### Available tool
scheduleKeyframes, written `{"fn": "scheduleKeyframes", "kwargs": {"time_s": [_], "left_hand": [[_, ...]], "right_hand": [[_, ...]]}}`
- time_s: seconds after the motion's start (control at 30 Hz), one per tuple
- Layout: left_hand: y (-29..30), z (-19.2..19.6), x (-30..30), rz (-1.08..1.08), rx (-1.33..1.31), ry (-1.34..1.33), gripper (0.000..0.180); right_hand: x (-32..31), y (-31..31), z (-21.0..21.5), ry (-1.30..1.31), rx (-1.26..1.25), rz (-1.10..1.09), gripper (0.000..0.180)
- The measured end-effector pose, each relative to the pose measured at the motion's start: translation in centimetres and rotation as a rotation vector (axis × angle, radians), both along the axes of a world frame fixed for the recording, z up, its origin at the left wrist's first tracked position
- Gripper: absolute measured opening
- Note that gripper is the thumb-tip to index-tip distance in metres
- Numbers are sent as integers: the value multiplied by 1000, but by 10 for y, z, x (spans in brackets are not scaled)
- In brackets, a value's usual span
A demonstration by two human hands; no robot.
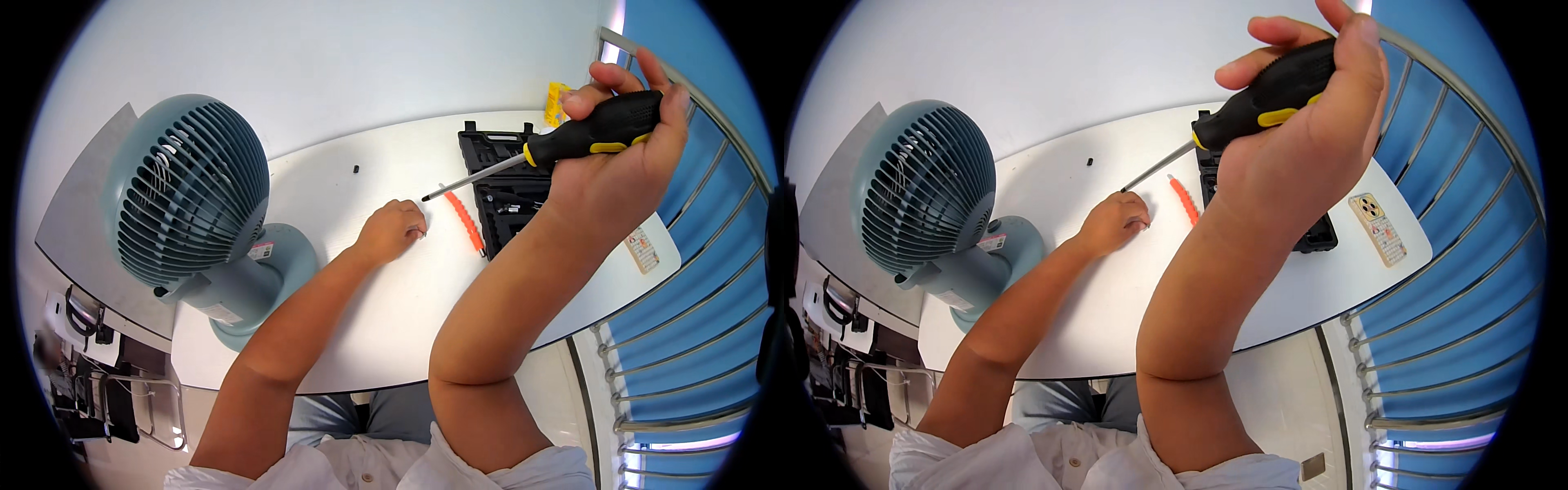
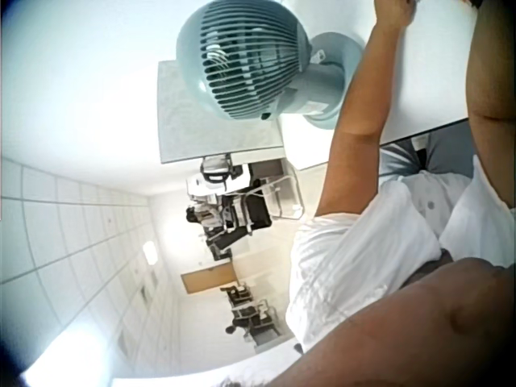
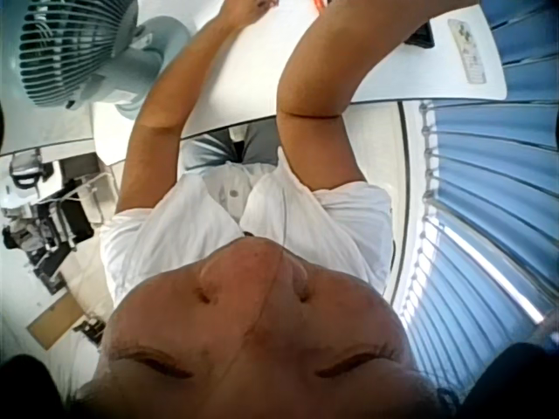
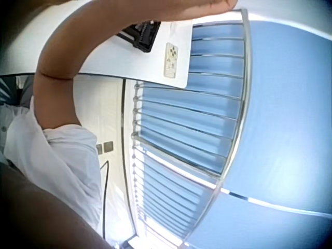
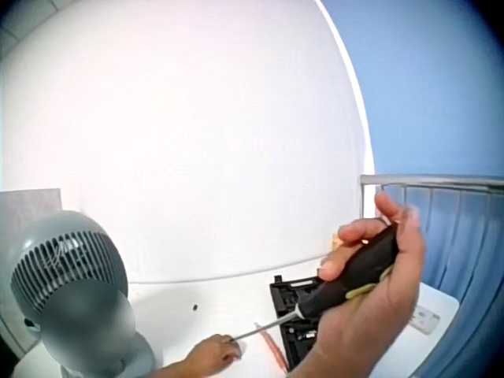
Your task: The person uses a screwdriver to tighten screws on the front grill of a teal desk fan. They rotate the fan to access different screw locations and continue securing the grill to the fan body.
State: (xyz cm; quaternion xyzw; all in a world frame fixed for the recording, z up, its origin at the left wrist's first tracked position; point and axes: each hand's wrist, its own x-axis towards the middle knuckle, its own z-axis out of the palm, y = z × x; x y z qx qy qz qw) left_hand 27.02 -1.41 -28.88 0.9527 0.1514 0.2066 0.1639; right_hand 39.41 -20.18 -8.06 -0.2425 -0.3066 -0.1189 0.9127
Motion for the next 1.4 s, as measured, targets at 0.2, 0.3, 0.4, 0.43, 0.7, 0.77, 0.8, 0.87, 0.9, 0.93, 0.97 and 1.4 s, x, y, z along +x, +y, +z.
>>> {"fn": "scheduleKeyframes", "kwargs": {"time_s": [0.2,0.3,0.4,0.43,0.7,0.77,0.8,0.87,0.9,0.93,0.97,1.4], "left_hand": [[-9,4,0,112,57,-92,11],[-35,20,-27,280,-23,-341,11],[-67,48,-102,227,-353,-484,3],[-80,55,-127,214,-512,-545,5],[-144,82,-249,81,-880,-955,17],[-151,84,-255,34,-925,-982,18],[-154,84,-256,-3,-937,-998,18],[-158,86,-258,-46,-939,-973,19],[-160,87,-259,-73,-928,-962,19],[-162,87,-260,-99,-918,-951,19],[-164,88,-263,-82,-907,-918,17],[-175,87,-284,12,-898,-877,19]], "right_hand": [[1,2,-3,-11,21,47,41],[-3,-6,0,-2,127,274,33],[-29,-9,0,-90,135,509,25],[-39,-10,0,-230,158,650,25],[-138,-30,-17,-371,360,989,29],[-151,-37,-29,-314,396,1053,28],[-153,-40,-34,-297,401,1068,29],[-154,-46,-41,-248,404,1069,29],[-153,-47,-43,-235,389,1071,29],[-152,-49,-45,-229,386,1091,29],[-152,-51,-45,-223,392,1129,29],[-178,-54,-41,-154,354,1112,29]]}}
